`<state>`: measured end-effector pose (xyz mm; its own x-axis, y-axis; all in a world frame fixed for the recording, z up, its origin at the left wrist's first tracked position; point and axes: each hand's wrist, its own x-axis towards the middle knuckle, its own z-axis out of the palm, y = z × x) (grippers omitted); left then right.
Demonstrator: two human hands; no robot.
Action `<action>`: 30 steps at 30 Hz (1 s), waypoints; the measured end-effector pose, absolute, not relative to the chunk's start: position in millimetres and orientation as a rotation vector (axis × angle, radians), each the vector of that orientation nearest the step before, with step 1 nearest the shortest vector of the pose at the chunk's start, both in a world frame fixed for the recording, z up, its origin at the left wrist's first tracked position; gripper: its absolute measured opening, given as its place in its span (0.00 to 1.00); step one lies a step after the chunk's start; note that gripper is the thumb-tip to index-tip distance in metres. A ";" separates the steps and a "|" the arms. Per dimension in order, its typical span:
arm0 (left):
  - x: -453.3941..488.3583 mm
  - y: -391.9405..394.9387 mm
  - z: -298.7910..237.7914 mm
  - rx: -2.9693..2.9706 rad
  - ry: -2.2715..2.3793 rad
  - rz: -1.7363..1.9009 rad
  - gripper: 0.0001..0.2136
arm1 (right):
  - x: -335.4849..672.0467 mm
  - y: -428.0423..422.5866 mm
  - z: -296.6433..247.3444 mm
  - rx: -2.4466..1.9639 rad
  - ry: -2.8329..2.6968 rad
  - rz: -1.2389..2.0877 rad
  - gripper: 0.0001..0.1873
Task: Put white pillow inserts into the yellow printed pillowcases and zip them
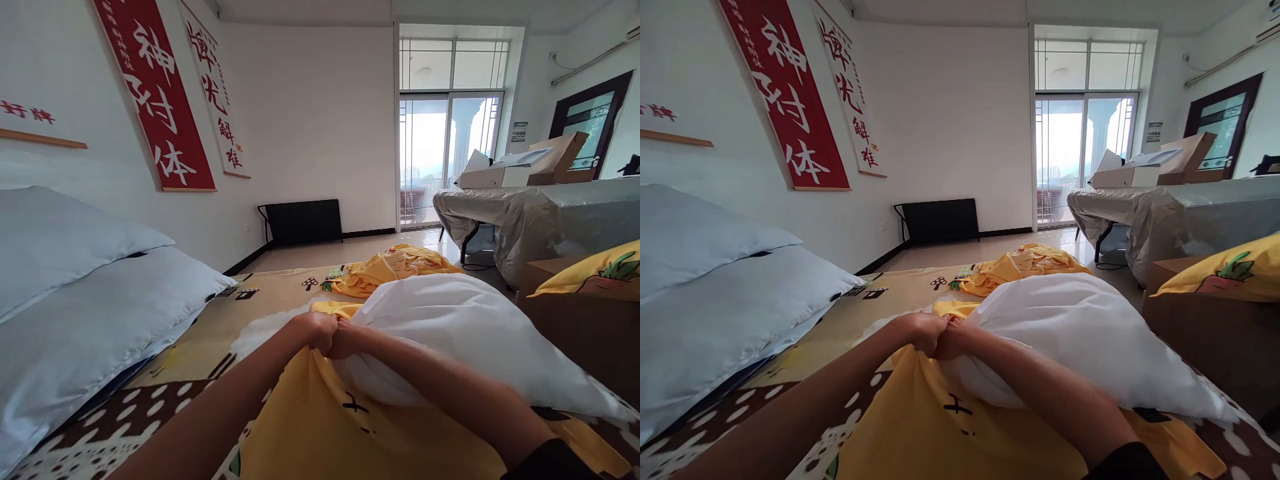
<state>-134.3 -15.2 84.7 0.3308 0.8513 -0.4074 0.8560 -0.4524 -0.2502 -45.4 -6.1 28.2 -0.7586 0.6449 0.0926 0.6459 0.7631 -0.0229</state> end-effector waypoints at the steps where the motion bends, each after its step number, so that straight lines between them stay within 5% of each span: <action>1: -138.8 -19.1 85.5 2.531 1.646 -0.796 0.38 | -37.9 -0.6 36.1 -0.975 -2.926 0.015 0.15; 8: -154.4 -36.4 81.1 2.458 1.588 -0.840 0.42 | 32.6 31.1 48.5 -1.147 -2.927 -0.170 0.21; 15: -148.4 -31.3 75.2 2.808 1.558 -0.663 0.14 | 30.2 6.6 9.3 -1.216 -2.883 -0.455 0.12; 24: -136.2 11.3 44.3 3.044 1.611 -0.290 0.17 | 17.2 -38.1 3.7 -0.741 -2.938 -0.861 0.23; 30: -132.4 33.5 34.6 2.948 1.789 -0.021 0.14 | 7.6 -32.7 -1.1 -0.955 -2.975 -0.671 0.17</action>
